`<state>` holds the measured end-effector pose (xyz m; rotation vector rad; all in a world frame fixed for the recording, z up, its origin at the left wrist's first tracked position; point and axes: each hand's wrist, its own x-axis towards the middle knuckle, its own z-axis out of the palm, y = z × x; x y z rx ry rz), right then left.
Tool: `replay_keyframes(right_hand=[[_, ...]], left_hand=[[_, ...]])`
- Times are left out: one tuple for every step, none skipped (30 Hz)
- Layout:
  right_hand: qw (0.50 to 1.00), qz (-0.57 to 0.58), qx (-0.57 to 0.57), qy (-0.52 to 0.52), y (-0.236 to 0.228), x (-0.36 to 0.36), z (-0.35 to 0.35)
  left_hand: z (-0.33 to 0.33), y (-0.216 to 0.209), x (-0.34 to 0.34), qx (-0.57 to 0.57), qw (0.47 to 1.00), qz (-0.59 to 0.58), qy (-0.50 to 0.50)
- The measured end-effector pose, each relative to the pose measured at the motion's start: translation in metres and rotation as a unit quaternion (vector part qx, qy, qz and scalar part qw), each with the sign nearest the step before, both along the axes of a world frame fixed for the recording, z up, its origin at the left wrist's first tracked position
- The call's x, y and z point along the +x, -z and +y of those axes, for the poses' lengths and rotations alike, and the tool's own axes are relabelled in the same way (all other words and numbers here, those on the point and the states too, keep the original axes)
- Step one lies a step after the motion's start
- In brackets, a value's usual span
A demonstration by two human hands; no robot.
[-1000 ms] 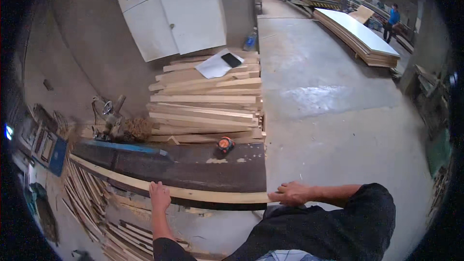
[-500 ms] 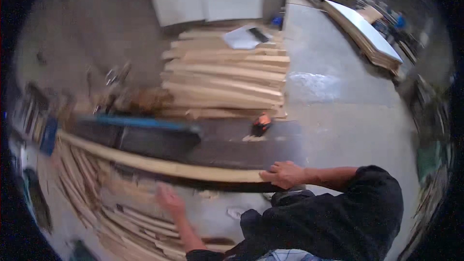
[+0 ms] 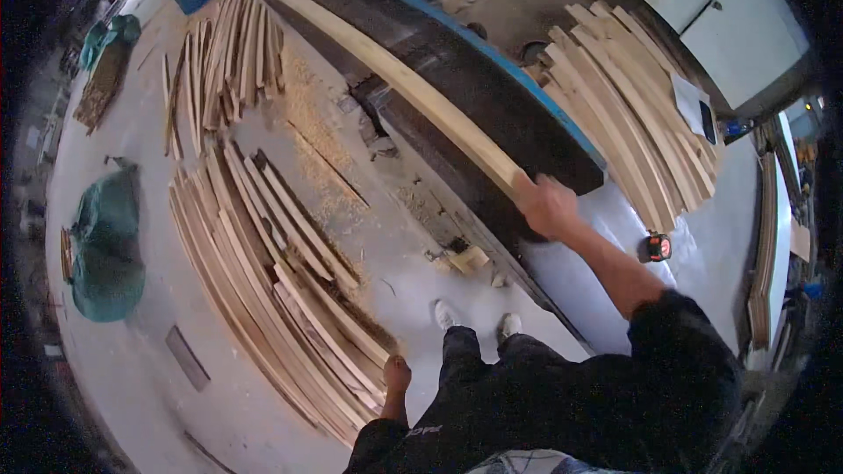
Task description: Smoothing wooden planks using a jointer machine in a factory.
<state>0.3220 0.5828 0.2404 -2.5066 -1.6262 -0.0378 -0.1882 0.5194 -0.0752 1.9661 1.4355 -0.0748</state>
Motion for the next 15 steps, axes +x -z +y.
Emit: replay_keyframes(right_hand=[[0.999, 0.04, -0.021, 0.006, 0.003, 0.003, 0.03], [0.997, 0.071, -0.039, 0.009, 0.005, 0.008, 0.061], [0.994, 0.092, -0.053, 0.015, 0.008, 0.011, 0.091], [0.991, 0.112, -0.068, 0.024, 0.008, 0.013, 0.123], [0.988, 0.132, -0.069, 0.026, 0.006, 0.015, 0.155], [0.994, 0.071, -0.072, -0.028, 0.002, 0.014, 0.183], [0.994, 0.108, -0.015, 0.013, -0.003, 0.01, 0.209], [0.995, 0.101, -0.013, -0.023, -0.007, 0.014, 0.226], [0.987, 0.158, -0.031, -0.013, -0.01, 0.015, 0.244], [0.991, 0.133, 0.013, -0.027, -0.007, 0.009, 0.255], [0.993, 0.114, -0.002, -0.029, -0.003, 0.005, 0.26], [0.992, 0.117, 0.035, -0.029, 0.001, 0.001, 0.26], [0.994, 0.102, 0.037, -0.03, 0.006, -0.001, 0.256], [0.996, 0.086, -0.002, -0.023, 0.01, -0.003, 0.249], [0.997, 0.05, 0.034, -0.038, 0.014, -0.005, 0.237]], left_hand=[[-0.008, 0.006, -0.018, 0.081, 0.993, -0.026, 0.086], [-0.011, 0.009, -0.032, 0.158, 0.968, -0.056, 0.184], [-0.014, 0.016, -0.031, 0.075, 0.952, 0.167, 0.246], [-0.012, 0.016, -0.039, 0.018, 0.946, 0.174, 0.272], [-0.009, 0.015, -0.041, 0.121, 0.928, 0.142, 0.322], [-0.01, 0.013, -0.039, -0.099, 0.991, -0.027, -0.081], [-0.008, 0.012, -0.038, -0.103, 0.987, -0.034, -0.116], [-0.005, 0.011, -0.035, -0.097, 0.991, -0.032, -0.091], [-0.003, 0.01, -0.034, -0.097, 0.992, -0.026, -0.076], [0.0, 0.011, -0.032, -0.1, 0.993, -0.019, -0.065], [0.001, 0.011, -0.031, -0.1, 0.993, -0.015, -0.055], [0.002, 0.012, -0.029, -0.101, 0.994, -0.012, -0.048], [0.003, 0.014, -0.025, -0.105, 0.994, -0.011, -0.041], [0.003, 0.015, -0.021, -0.109, 0.993, -0.008, -0.033], [0.003, 0.017, -0.014, -0.111, 0.993, -0.01, -0.026]])
